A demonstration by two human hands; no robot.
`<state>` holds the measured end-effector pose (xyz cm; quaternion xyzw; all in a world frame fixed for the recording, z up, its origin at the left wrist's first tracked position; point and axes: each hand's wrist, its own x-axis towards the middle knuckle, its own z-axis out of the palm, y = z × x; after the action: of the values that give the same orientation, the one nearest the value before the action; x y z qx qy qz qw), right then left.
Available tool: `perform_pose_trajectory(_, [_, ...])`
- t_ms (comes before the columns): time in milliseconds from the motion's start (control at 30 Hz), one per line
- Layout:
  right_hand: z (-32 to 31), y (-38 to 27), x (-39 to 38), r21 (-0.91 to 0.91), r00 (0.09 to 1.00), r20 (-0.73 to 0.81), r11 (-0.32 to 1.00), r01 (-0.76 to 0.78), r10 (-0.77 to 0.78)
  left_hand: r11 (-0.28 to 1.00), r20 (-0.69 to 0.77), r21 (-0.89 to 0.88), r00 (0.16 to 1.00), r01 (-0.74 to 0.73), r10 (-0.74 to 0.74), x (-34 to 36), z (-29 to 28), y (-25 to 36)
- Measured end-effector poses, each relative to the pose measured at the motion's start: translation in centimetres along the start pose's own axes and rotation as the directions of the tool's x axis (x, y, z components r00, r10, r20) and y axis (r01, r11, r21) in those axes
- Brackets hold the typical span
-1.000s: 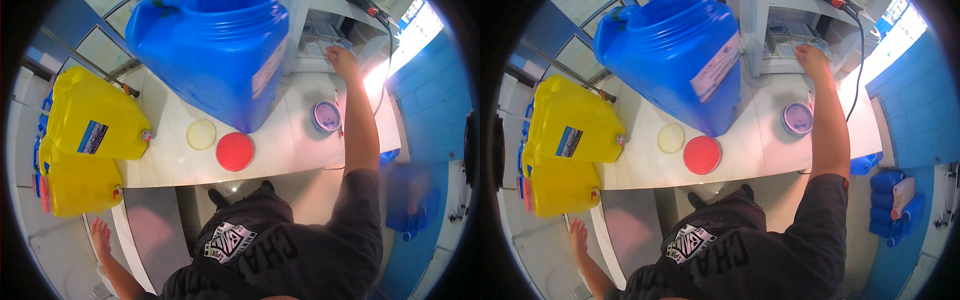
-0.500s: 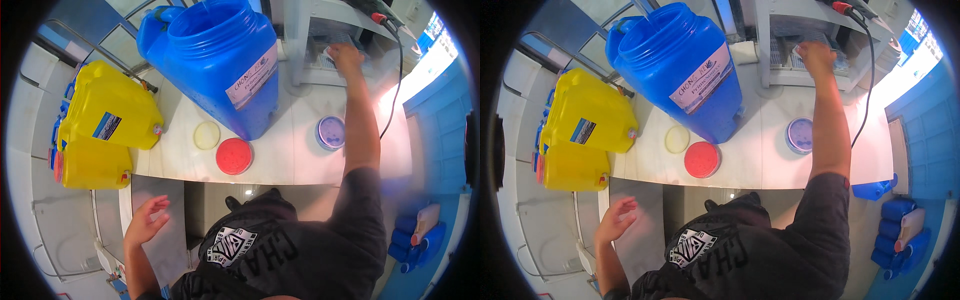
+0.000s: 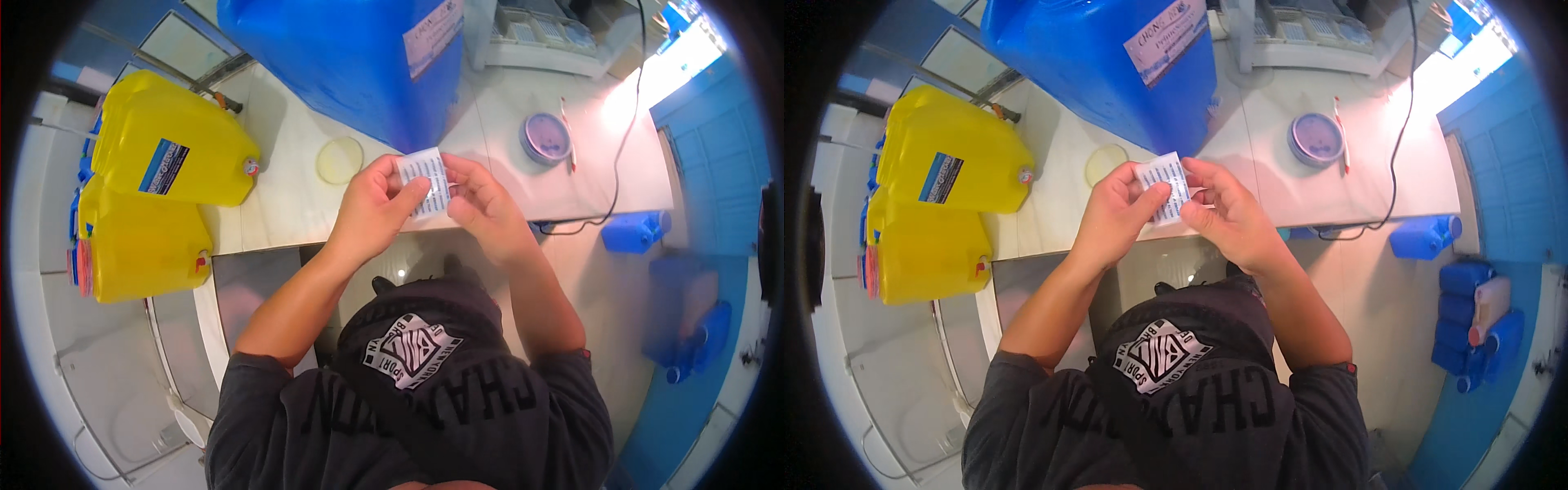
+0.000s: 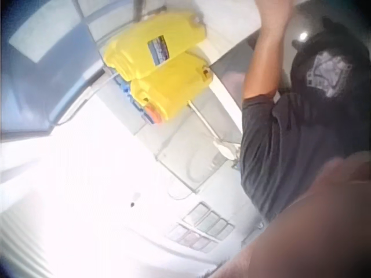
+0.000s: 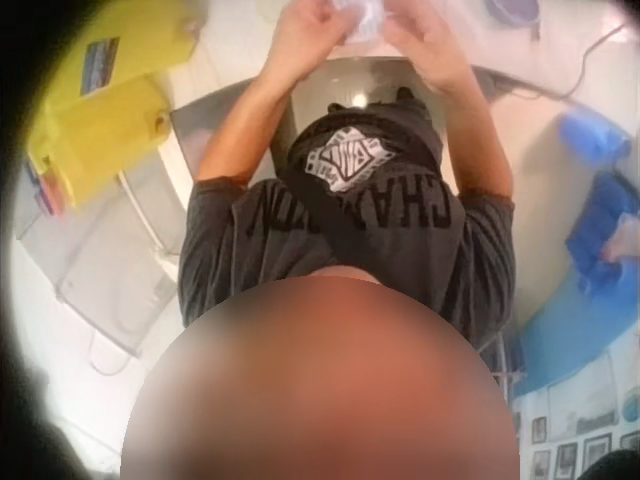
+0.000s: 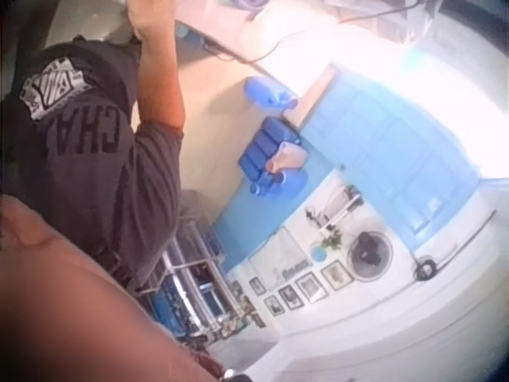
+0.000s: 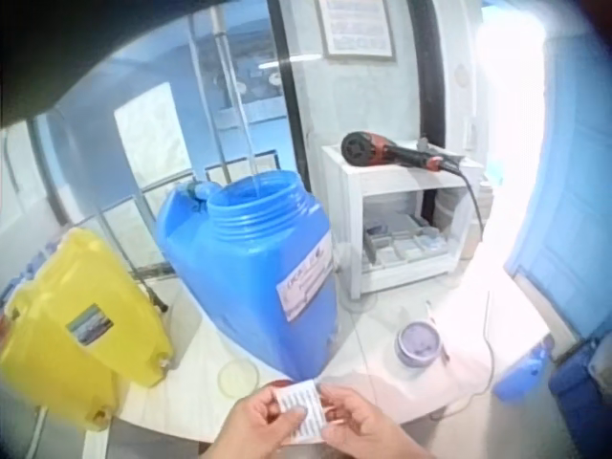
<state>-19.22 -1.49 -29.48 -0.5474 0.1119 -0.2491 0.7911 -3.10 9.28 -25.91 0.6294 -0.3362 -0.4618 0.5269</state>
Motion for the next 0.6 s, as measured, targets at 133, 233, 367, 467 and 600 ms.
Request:
perform_pose_trajectory(133, [-0.1,0.3,-1.0,-0.058,0.972,-0.220,0.994,-0.096,0.081,0.992,0.052,0.082,0.994,-0.098,0.093,-0.6,0.8,-0.6])
perform_pose_trajectory(233, [-0.9,0.0,-2.0,-0.147,0.934,-0.351,0.989,0.008,-0.060,0.983,0.091,-0.149,0.988,-0.111,0.125,-0.7,1.5,-0.4])
perform_pose_trajectory(367, [-2.0,-1.4,-3.8,-0.498,0.989,0.036,0.855,0.141,-0.142,0.833,0.197,0.137,0.839,-0.536,0.508,-0.1,1.0,1.2])
perform_pose_trajectory(467, [-2.2,-2.1,-3.8,-0.246,0.995,0.095,0.968,0.042,-0.019,0.318,0.473,0.482,0.548,-0.816,0.690,0.3,0.4,2.2])
perform_pose_trajectory(600, [-1.9,-1.5,-2.3,-0.049,0.992,-0.104,0.996,0.072,-0.077,0.719,0.044,0.374,0.785,-0.586,0.617,0.1,2.1,0.8])
